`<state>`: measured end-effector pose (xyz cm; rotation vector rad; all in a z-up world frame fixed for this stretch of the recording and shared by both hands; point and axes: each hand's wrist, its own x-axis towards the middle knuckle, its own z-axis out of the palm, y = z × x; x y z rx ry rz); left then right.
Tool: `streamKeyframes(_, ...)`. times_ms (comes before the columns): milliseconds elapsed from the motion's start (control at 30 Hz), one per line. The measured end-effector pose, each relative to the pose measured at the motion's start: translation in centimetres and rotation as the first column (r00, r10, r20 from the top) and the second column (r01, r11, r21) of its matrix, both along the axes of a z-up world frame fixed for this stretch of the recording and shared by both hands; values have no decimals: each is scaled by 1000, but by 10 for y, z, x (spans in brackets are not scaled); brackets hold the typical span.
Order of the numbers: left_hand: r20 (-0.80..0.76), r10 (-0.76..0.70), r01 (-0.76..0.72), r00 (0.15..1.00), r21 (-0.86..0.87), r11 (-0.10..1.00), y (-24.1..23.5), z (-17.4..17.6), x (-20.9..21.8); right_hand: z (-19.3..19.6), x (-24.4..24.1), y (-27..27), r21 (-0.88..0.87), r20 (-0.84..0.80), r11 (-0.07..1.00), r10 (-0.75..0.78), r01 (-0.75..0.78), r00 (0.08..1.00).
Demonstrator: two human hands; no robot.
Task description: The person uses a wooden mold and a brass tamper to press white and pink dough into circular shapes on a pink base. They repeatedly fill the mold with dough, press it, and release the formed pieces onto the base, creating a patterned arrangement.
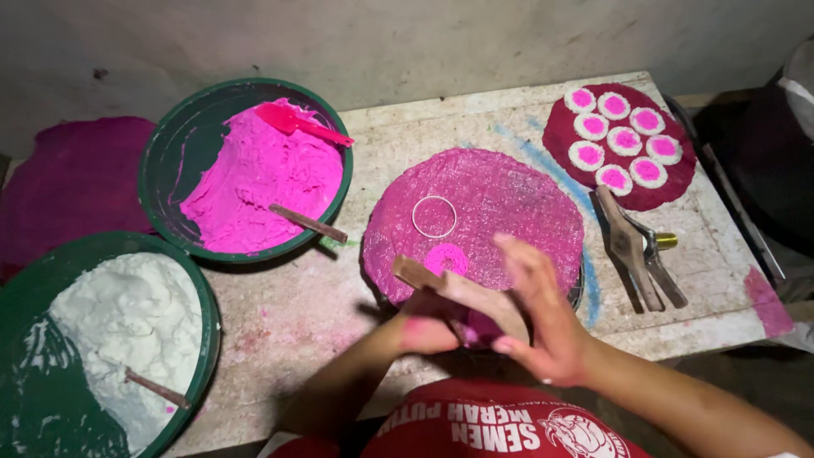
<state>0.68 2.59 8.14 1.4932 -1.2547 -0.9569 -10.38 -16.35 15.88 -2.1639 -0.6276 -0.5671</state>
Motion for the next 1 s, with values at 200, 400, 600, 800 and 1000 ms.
streamKeyframes(200, 25, 114, -113, 993, -17, 993, 22, 9, 18, -47, 0, -42, 541, -827, 835, 550, -105, 118)
streamKeyframes(400, 226, 482, -512, 846, 98, 853, 23, -8, 24, -107, -25, -39, 636, -692, 771, 586, -27, 422)
streamKeyframes(600, 443, 796, -824, 412, -192, 533, 31, -114, 87, -131, -43, -65, 392, -856, 826, 167, 405, 489)
streamKeyframes(800, 118, 967, -974, 226, 56, 221, 32, -208, 129, -144, -60, -72, 639, -687, 642, 229, 423, 689)
streamKeyframes(1000, -693, 697, -899, 183, 169, 404, 35, -243, 120, -130, -55, -67, 733, -582, 590, 286, 338, 761)
